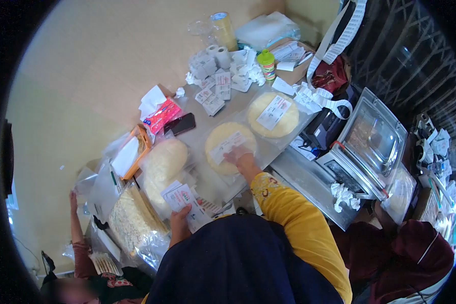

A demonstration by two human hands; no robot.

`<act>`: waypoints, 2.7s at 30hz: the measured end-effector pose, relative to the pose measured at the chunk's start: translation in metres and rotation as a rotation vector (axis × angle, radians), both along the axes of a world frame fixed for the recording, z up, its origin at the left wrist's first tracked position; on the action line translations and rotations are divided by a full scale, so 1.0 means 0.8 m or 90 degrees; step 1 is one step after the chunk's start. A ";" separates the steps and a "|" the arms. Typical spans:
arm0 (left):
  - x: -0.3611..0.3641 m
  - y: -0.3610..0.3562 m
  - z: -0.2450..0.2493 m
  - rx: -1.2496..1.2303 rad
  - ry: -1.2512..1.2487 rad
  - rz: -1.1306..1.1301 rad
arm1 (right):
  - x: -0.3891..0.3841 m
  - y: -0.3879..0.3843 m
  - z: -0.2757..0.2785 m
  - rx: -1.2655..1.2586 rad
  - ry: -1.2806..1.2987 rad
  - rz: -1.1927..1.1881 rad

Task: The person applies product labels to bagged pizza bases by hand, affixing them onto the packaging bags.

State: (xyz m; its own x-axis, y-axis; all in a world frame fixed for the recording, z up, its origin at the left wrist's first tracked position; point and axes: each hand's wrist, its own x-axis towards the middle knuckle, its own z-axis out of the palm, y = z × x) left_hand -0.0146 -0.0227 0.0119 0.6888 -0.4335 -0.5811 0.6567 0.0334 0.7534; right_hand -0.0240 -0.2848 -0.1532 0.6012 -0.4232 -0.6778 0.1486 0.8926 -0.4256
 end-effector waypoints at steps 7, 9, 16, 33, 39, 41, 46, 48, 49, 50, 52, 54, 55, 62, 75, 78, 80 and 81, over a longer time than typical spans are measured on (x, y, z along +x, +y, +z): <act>-0.007 -0.003 0.003 0.010 -0.013 0.047 | -0.020 -0.014 0.029 -0.186 0.170 0.436; -0.010 -0.005 0.007 0.017 -0.027 0.058 | -0.051 -0.008 0.035 -0.199 0.066 0.483; -0.019 -0.014 0.003 0.056 -0.029 0.103 | -0.076 -0.006 0.054 -0.165 -0.073 0.239; -0.049 -0.069 -0.002 -0.003 -0.018 0.105 | -0.063 -0.133 0.222 -0.347 -0.139 0.198; -0.059 -0.088 0.002 0.062 -0.046 0.100 | -0.099 -0.204 0.171 -0.403 -0.053 0.171; -0.060 -0.090 -0.003 0.080 -0.056 0.093 | -0.111 -0.230 0.131 -0.348 0.007 0.155; -0.055 -0.089 -0.019 0.044 -0.032 0.087 | -0.145 -0.274 0.083 -0.300 0.082 0.166; -0.056 -0.089 -0.016 0.056 -0.029 0.084 | -0.156 -0.283 0.079 -0.316 0.084 0.222; -0.057 -0.091 -0.013 0.064 -0.029 0.086 | -0.160 -0.287 0.075 -0.331 0.076 0.257; -0.057 -0.093 -0.011 0.071 -0.029 0.088 | -0.164 -0.291 0.073 -0.347 0.069 0.293; -0.054 -0.092 -0.017 0.054 -0.034 0.081 | -0.170 -0.297 0.074 -0.341 0.062 0.318; -0.056 -0.093 -0.012 0.031 -0.025 0.075 | -0.176 -0.298 0.077 -0.343 0.057 0.334; -0.059 -0.100 0.001 0.018 -0.013 0.074 | -0.178 -0.298 0.080 -0.347 0.055 0.340; -0.032 -0.094 0.005 -0.112 0.033 -0.018 | -0.175 -0.277 0.141 -0.494 0.366 0.629; -0.007 -0.067 0.044 -0.321 0.203 -0.142 | -0.089 0.025 0.203 -0.734 -0.270 0.465; 0.000 -0.048 0.039 -0.318 0.179 -0.160 | -0.082 0.043 0.197 -0.641 -0.241 0.457; 0.006 -0.037 0.044 -0.291 0.164 -0.178 | -0.082 0.042 0.209 -0.671 -0.217 0.505; 0.009 -0.034 0.047 -0.294 0.154 -0.201 | -0.080 0.041 0.218 -0.687 -0.205 0.526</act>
State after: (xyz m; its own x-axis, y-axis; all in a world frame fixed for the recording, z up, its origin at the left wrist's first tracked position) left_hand -0.0070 -0.0498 0.0495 0.3578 -0.8401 -0.4077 0.8385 0.0969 0.5362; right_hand -0.0878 -0.2521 0.0213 0.9951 -0.0925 -0.0334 -0.0311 0.0262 -0.9992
